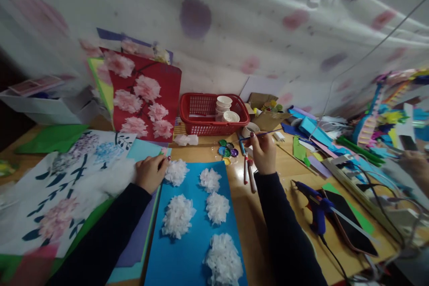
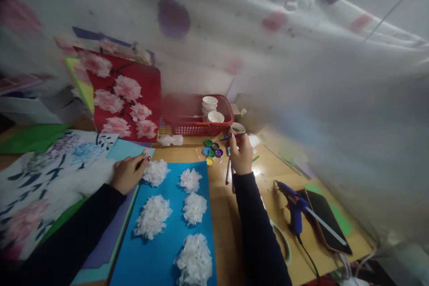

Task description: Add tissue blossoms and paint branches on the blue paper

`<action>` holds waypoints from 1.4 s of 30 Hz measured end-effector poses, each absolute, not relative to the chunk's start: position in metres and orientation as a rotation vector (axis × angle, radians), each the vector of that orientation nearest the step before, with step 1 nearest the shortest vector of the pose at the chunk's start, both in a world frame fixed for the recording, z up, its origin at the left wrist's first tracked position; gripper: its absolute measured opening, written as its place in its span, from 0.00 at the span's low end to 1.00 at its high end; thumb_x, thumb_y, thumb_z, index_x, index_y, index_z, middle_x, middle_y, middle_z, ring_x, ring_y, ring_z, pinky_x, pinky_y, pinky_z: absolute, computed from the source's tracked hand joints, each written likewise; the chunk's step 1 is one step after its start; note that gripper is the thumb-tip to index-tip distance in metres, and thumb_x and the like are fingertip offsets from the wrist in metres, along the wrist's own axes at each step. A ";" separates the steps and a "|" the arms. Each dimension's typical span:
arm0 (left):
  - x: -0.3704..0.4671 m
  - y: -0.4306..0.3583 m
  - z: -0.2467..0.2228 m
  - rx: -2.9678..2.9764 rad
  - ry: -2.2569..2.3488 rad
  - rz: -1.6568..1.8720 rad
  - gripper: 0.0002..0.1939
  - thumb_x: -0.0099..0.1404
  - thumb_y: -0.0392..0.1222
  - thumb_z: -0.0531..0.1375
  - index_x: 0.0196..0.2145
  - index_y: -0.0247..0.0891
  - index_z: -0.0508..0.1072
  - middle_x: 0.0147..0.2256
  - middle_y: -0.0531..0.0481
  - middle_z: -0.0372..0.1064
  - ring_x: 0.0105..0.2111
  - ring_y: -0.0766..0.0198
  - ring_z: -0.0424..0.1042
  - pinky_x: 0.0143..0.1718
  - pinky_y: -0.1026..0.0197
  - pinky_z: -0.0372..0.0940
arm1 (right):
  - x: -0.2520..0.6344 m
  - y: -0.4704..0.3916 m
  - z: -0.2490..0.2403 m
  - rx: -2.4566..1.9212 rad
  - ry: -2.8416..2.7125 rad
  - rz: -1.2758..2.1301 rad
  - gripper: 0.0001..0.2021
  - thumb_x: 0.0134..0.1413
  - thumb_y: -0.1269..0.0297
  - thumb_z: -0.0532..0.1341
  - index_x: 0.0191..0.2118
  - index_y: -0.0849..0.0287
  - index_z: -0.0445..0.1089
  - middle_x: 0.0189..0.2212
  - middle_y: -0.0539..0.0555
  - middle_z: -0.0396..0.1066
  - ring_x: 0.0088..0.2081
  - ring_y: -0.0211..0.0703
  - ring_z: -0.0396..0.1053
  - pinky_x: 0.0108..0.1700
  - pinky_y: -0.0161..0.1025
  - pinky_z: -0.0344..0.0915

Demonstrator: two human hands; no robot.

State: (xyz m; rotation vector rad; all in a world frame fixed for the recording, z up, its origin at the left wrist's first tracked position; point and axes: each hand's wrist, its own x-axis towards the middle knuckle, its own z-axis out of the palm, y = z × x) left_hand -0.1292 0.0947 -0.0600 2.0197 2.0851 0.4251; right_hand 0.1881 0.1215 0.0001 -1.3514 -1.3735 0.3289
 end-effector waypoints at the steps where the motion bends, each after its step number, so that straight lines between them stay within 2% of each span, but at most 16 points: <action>1: -0.129 0.094 -0.060 2.010 2.086 0.428 0.15 0.65 0.44 0.48 0.35 0.42 0.75 0.35 0.46 0.77 0.43 0.53 0.72 0.42 0.55 0.56 | 0.184 0.113 0.007 -1.312 -1.370 0.353 0.14 0.56 0.49 0.57 0.33 0.54 0.60 0.21 0.49 0.70 0.24 0.43 0.70 0.30 0.40 0.68; 5: -0.129 0.094 -0.058 1.950 2.091 0.450 0.15 0.66 0.44 0.48 0.36 0.42 0.75 0.37 0.45 0.77 0.45 0.52 0.72 0.43 0.54 0.55 | 0.163 0.072 0.027 -1.158 -1.348 0.560 0.13 0.53 0.54 0.64 0.32 0.55 0.62 0.20 0.46 0.68 0.21 0.38 0.67 0.27 0.37 0.66; 10: -0.130 0.095 -0.056 1.866 2.057 0.511 0.14 0.66 0.47 0.50 0.38 0.43 0.74 0.35 0.49 0.77 0.43 0.56 0.72 0.44 0.56 0.56 | 0.127 0.034 0.024 -1.057 -1.361 0.746 0.09 0.60 0.58 0.59 0.33 0.55 0.60 0.23 0.45 0.68 0.23 0.35 0.67 0.27 0.33 0.63; 15: -0.129 0.092 -0.052 1.839 1.972 0.576 0.11 0.61 0.50 0.57 0.38 0.45 0.74 0.34 0.54 0.76 0.40 0.59 0.72 0.48 0.54 0.54 | 0.100 0.034 -0.001 -1.126 -1.606 0.723 0.14 0.67 0.58 0.50 0.34 0.57 0.67 0.21 0.48 0.68 0.25 0.35 0.67 0.31 0.34 0.63; 19: -0.129 0.090 -0.053 1.844 1.936 0.598 0.13 0.55 0.50 0.62 0.38 0.45 0.75 0.34 0.53 0.75 0.39 0.58 0.72 0.49 0.52 0.52 | 0.092 0.044 -0.019 -1.168 -1.765 0.629 0.16 0.67 0.58 0.49 0.33 0.58 0.68 0.22 0.50 0.70 0.25 0.36 0.68 0.32 0.35 0.64; 31: -0.130 0.093 -0.058 1.869 1.923 0.625 0.12 0.55 0.50 0.61 0.37 0.46 0.74 0.34 0.54 0.75 0.40 0.57 0.71 0.48 0.52 0.51 | 0.078 0.049 -0.049 -1.141 -1.850 0.547 0.15 0.67 0.60 0.48 0.33 0.57 0.68 0.22 0.51 0.71 0.25 0.39 0.70 0.31 0.36 0.64; 42: -0.130 0.093 -0.059 1.875 1.929 0.626 0.12 0.55 0.50 0.61 0.36 0.45 0.74 0.33 0.54 0.74 0.40 0.58 0.71 0.47 0.52 0.51 | 0.074 0.052 -0.052 -1.093 -1.961 0.515 0.16 0.67 0.61 0.49 0.32 0.57 0.69 0.25 0.54 0.73 0.29 0.42 0.70 0.35 0.39 0.64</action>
